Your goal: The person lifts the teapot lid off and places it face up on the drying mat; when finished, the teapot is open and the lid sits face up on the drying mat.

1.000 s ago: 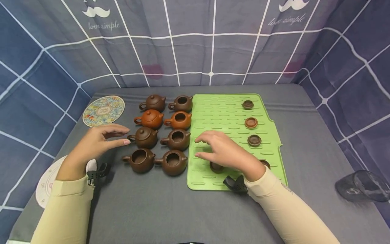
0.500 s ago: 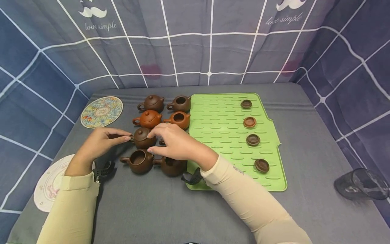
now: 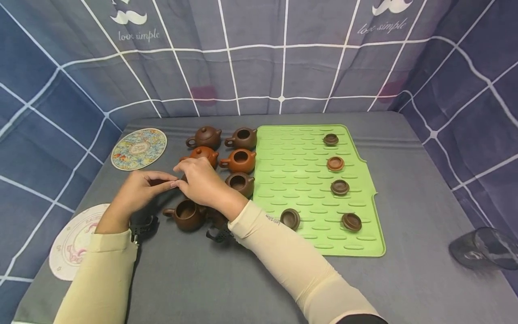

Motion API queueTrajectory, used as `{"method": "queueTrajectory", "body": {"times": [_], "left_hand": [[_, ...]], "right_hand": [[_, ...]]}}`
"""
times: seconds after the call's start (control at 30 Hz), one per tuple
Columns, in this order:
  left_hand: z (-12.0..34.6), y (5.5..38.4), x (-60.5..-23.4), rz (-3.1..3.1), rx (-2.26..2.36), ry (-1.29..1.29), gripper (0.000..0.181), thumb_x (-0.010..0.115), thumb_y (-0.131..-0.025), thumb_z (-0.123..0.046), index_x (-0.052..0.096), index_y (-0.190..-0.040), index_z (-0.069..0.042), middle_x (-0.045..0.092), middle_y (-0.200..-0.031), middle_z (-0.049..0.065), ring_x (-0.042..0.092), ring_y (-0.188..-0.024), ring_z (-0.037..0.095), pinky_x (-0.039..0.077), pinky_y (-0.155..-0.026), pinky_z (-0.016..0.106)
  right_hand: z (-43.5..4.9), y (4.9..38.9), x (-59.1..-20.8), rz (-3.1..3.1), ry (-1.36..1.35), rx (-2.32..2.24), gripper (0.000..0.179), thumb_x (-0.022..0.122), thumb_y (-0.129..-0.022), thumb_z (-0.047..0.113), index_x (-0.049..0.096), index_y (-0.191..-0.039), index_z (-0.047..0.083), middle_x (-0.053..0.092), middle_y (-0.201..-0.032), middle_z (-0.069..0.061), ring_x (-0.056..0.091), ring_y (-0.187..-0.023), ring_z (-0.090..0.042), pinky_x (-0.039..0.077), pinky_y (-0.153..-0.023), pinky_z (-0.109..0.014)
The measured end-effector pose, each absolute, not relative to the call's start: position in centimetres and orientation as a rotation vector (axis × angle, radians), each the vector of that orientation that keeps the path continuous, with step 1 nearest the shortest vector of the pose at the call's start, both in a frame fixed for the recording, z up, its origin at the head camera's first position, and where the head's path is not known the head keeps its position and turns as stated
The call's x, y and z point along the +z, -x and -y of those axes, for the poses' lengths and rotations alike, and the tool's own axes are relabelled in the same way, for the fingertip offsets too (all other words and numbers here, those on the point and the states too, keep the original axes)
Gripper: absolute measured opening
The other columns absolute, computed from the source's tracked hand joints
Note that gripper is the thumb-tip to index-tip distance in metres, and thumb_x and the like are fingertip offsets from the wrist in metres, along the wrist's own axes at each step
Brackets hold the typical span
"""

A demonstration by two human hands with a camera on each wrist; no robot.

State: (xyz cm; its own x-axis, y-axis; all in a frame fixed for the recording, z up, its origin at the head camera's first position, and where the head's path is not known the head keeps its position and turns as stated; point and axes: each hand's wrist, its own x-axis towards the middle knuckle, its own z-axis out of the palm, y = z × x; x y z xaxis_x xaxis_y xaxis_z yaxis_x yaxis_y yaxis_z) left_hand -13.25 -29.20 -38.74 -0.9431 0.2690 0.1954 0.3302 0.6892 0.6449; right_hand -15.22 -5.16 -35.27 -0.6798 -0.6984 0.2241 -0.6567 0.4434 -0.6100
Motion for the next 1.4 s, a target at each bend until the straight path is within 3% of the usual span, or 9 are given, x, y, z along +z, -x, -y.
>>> {"method": "queueTrajectory", "body": {"times": [0.23, 0.87, 1.23, 1.4], "left_hand": [[29.2, 13.2, -39.3, 2.780, -1.044, 0.507, 0.013, 0.083, -0.095, -0.017, 0.085, -0.107, -0.011, 0.079, -0.100, 0.003, 0.072, -0.089, 0.017, 0.049, -0.075, 0.016], [29.3, 13.1, -39.5, 2.748, -1.160, 0.477, 0.012, 0.083, -0.095, -0.015, 0.085, -0.106, -0.011, 0.078, -0.103, 0.003, 0.070, -0.091, 0.010, 0.050, -0.077, 0.017], [29.3, 13.2, -39.4, 2.768, -1.085, 0.451, 0.011, 0.082, -0.095, -0.010, 0.084, -0.105, -0.005, 0.078, -0.103, 0.007, 0.071, -0.093, 0.020, 0.049, -0.078, 0.018], [29.3, 13.2, -39.4, 2.727, -1.044, 0.500, 0.007, 0.082, -0.093, -0.004, 0.084, -0.100, -0.005, 0.079, -0.097, 0.005, 0.069, -0.085, 0.014, 0.047, -0.074, 0.016]], "right_hand": [[4.9, 15.9, -36.6, -2.623, 1.171, -1.063, 0.035, 0.065, -0.108, 0.016, 0.066, -0.141, 0.004, 0.061, -0.146, -0.011, 0.051, -0.139, -0.025, 0.034, -0.116, -0.033], [4.5, 16.2, -37.4, -2.642, 1.081, -1.135, 0.029, 0.069, -0.105, 0.018, 0.074, -0.132, 0.009, 0.071, -0.130, -0.004, 0.066, -0.116, -0.019, 0.052, -0.092, -0.029], [4.3, 15.8, -36.5, -2.512, 1.284, -1.323, 0.027, 0.070, -0.105, 0.017, 0.076, -0.130, 0.012, 0.068, -0.136, -0.004, 0.060, -0.126, -0.014, 0.046, -0.102, -0.026], [4.1, 15.3, -35.7, -2.310, 1.284, -1.536, 0.026, 0.071, -0.104, 0.012, 0.076, -0.129, 0.010, 0.072, -0.122, -0.002, 0.067, -0.100, -0.010, 0.054, -0.086, -0.027]]}}
